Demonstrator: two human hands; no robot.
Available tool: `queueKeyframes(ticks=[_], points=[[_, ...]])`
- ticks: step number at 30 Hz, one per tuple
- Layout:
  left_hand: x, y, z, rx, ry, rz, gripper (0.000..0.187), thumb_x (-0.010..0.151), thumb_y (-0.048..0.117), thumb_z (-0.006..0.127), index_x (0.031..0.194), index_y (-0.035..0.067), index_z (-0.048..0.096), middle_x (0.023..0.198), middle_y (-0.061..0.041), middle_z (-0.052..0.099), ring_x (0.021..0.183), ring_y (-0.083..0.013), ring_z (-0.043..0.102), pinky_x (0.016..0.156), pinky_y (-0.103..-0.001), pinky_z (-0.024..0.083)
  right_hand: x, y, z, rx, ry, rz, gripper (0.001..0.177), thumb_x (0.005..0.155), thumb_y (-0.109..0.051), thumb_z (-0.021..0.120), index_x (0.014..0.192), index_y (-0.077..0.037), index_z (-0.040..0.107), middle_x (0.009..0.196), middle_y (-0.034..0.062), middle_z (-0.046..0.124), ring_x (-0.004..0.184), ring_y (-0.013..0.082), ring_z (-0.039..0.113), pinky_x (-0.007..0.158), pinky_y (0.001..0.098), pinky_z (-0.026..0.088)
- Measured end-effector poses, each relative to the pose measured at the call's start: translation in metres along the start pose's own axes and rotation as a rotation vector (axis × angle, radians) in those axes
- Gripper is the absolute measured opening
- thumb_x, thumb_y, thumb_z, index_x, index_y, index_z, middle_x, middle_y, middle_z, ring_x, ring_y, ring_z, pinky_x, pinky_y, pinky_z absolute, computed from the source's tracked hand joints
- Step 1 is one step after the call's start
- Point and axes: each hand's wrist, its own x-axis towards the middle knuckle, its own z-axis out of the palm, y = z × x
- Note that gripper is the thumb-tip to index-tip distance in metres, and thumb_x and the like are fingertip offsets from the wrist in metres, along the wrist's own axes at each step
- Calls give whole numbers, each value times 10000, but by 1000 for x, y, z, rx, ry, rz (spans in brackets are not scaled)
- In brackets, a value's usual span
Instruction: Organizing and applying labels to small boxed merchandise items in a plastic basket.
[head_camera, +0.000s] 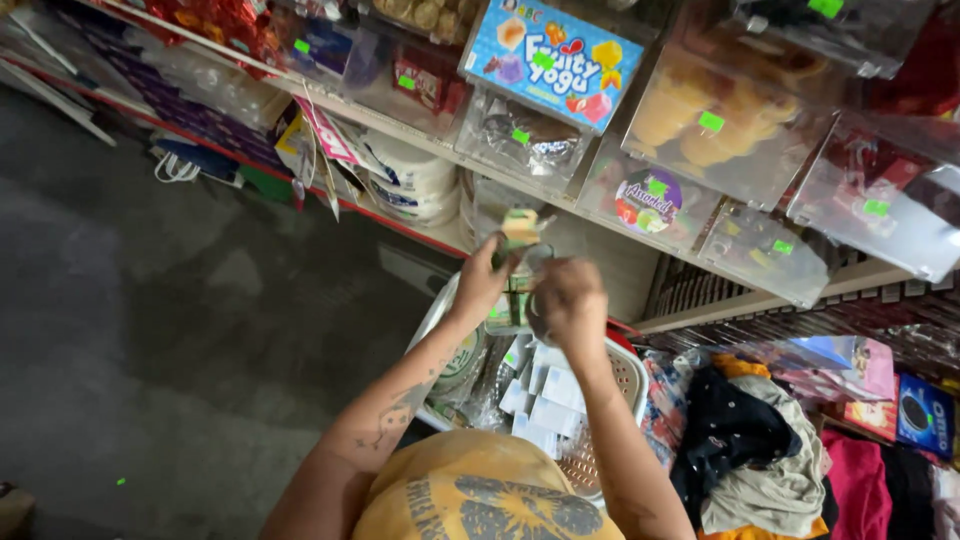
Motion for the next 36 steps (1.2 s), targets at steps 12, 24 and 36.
queueKeyframes(ticks=[12,24,36], points=[[-12,-40,11,217,-350,-223,819,902,587,716,1544,205,381,1334,-234,591,1222,-433,623,1001,-535,492,-40,113,35,-39,-391,563,467,878,-578,760,1102,-169,759,1048,152,717,1018,467,674,861,586,533],[-15,-177,31,1008,-77,306,558,752,195,832,1257,289,615,1314,-28,535,1288,-300,438,1087,-541,321,-74,132,103,-365,-634,763,451,922,-561,584,1124,-215,791,1013,163,778,1012,416,729,892,562,583],[-21,-139,38,1095,24,440,54,865,146,631,902,144,671,863,-89,661,1054,-269,583,1055,-522,350,-51,127,87,-585,-801,607,380,903,-401,674,1266,-303,724,1082,84,748,1003,409,745,880,573,592]])
